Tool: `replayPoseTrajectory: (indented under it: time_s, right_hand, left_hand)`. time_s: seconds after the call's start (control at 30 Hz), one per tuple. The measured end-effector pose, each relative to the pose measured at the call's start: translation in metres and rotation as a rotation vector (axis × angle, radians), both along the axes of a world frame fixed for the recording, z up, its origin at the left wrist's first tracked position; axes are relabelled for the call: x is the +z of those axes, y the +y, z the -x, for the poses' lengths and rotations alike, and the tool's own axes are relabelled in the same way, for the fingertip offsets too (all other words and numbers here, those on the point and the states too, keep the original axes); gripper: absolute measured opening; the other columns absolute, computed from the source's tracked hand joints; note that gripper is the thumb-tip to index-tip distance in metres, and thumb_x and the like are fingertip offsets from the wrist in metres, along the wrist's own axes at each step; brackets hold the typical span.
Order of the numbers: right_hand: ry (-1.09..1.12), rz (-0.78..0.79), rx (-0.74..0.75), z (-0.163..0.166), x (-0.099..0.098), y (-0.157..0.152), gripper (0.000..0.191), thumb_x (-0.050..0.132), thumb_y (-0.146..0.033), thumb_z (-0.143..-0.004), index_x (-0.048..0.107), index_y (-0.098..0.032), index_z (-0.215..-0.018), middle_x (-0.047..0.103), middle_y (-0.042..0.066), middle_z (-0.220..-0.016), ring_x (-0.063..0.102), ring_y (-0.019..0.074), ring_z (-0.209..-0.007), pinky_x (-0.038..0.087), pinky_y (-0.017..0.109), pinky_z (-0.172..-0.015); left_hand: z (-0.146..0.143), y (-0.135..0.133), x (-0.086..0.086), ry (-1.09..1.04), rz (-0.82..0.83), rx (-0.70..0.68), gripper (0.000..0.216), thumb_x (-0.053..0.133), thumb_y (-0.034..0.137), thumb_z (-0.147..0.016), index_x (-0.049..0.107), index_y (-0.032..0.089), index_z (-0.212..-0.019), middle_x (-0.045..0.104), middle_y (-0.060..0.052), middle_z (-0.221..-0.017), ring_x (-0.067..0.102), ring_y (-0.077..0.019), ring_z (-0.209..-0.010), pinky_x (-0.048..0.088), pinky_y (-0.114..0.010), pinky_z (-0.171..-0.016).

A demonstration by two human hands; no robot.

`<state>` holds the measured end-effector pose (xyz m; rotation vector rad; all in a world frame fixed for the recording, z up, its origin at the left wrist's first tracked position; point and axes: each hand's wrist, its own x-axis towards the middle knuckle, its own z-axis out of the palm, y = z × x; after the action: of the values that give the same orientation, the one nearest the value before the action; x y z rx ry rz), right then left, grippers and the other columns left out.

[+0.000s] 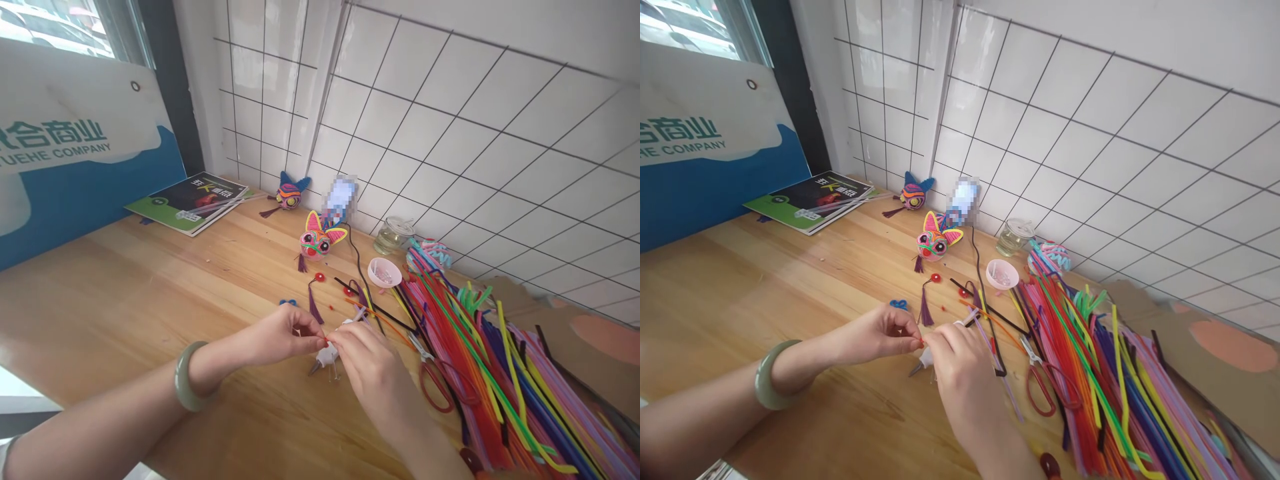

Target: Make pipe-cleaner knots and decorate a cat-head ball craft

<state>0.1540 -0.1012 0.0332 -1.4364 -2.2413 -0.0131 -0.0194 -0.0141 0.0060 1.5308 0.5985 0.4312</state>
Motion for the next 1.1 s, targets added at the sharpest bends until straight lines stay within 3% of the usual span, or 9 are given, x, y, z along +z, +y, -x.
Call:
replayPoseTrajectory:
  time_s: [0.17,0.47,0.73,1.1]
  right_hand:
    - [-0.149,-0.058,0.070,0.001,0.006,0.002,0.020,0.043,-0.010,-0.091,0.061,-0.017,-0.085,0.061,0.005,-0.079,0.055,0.0181,-0.074,0.045,0.032,-0.067]
    - [-0.210,-0.148,0.094,0.002,0.012,0.002,0.028,0.035,-0.005,-0.091,0.061,-0.015,-0.090,0.060,0.006,-0.075,0.056,0.0192,-0.073,0.045,0.033,-0.067]
    - [-0.155,-0.136,0.022,0.005,0.010,-0.002,0.024,0.036,-0.007,-0.091,0.059,-0.015,-0.088,0.061,0.008,-0.079,0.056,0.0195,-0.073,0.047,0.034,-0.068]
    - [-0.163,-0.135,0.023,0.003,0.004,-0.002,0.024,0.035,-0.007,-0.091,0.058,-0.015,-0.093,0.059,0.007,-0.081,0.054,0.0208,-0.077,0.046,0.035,-0.070]
  left_hand:
    - [0.002,0.001,0.003,0.063,0.026,-0.044,0.024,0.067,0.035,-0.074,0.070,0.012,-0.077,0.064,0.000,-0.067,0.050,-0.0095,-0.061,0.039,-0.020,-0.059]
    - [-0.002,-0.004,0.002,0.048,0.049,0.049,0.016,0.068,0.028,-0.069,0.064,0.012,-0.069,0.060,0.002,-0.063,0.047,-0.0076,-0.057,0.038,-0.019,-0.056]
    - [-0.003,-0.005,0.003,0.015,0.081,0.003,0.028,0.062,0.040,-0.078,0.059,0.012,-0.080,0.052,0.004,-0.062,0.040,-0.0052,-0.050,0.034,-0.018,-0.047]
    - [0.000,-0.005,0.000,0.012,0.077,-0.011,0.039,0.058,0.052,-0.079,0.053,0.014,-0.076,0.045,0.004,-0.061,0.039,-0.0068,-0.052,0.033,-0.020,-0.048]
